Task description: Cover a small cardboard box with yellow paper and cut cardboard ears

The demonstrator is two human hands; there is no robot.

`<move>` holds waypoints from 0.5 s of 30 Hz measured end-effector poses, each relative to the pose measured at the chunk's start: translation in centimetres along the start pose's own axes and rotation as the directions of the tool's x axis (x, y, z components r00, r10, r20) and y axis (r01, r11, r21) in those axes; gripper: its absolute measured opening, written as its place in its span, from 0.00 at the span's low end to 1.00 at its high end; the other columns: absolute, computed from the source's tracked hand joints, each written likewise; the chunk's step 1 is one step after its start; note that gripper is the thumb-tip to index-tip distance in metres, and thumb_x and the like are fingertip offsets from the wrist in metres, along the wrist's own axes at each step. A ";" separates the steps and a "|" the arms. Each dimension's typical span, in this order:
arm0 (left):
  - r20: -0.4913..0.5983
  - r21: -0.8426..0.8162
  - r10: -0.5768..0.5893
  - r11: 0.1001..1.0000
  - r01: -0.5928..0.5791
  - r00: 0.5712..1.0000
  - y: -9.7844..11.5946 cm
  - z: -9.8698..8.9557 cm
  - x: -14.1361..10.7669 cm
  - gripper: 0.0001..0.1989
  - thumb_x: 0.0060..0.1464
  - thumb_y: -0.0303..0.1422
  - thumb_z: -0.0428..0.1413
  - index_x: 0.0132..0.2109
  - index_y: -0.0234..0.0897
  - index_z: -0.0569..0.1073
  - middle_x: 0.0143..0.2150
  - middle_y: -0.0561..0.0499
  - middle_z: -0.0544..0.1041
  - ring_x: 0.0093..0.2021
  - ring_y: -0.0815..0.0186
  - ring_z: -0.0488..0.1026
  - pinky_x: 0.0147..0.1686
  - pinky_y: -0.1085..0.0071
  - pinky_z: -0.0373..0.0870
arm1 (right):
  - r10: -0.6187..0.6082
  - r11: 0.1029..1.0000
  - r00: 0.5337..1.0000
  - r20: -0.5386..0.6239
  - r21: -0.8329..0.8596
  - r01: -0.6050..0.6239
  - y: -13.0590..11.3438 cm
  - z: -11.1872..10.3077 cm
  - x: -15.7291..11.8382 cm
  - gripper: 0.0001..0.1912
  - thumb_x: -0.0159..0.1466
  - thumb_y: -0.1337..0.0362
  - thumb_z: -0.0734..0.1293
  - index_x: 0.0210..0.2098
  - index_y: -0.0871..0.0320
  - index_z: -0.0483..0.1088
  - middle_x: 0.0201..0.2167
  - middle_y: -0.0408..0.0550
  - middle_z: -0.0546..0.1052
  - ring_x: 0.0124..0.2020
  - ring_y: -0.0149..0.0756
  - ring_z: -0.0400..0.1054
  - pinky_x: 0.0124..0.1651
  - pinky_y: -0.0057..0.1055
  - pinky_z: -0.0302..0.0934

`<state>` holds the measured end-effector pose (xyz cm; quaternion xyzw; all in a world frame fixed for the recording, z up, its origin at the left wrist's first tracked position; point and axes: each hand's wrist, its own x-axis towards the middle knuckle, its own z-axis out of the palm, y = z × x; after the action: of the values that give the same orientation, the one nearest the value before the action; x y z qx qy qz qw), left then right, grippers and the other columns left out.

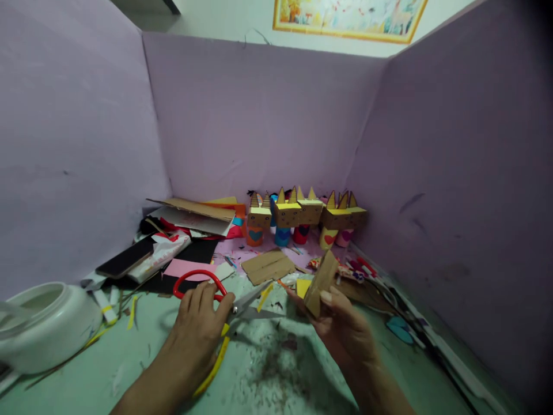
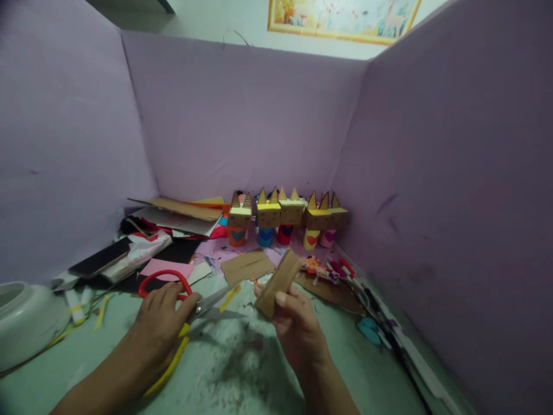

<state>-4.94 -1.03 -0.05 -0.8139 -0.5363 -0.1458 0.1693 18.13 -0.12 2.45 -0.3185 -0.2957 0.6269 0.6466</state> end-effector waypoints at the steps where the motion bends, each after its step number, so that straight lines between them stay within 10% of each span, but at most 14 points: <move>1: -0.025 0.033 0.014 0.999 -0.013 1.000 0.1 0.1 -0.3 0.30 0.36 0.17 0.47 0.50 0.35 0.68 0.50 0.34 0.65 0.53 0.45 0.57 0.49 0.50 0.56 | 0.047 0.999 0.998 0.046 -0.002 -0.047 0.1 0.2 -0.2 0.11 0.41 0.63 0.71 0.26 0.58 0.74 0.25 0.47 0.78 0.30 0.42 0.71 0.39 0.40 0.65; 15: -0.199 0.000 0.127 0.992 -0.129 0.972 1.7 0.9 -0.8 0.25 0.43 0.21 0.48 0.51 0.38 0.71 0.48 0.36 0.66 0.54 0.45 0.57 0.48 0.51 0.59 | 0.149 0.983 0.966 0.211 -0.136 -0.122 0.7 0.8 -0.4 0.14 0.42 0.63 0.71 0.28 0.63 0.77 0.24 0.49 0.78 0.25 0.35 0.69 0.32 0.29 0.61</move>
<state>-3.60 -1.91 -1.41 -0.8292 -0.4622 -0.2187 0.2259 17.04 -0.43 2.42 -0.3053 -0.3807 0.6820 0.5448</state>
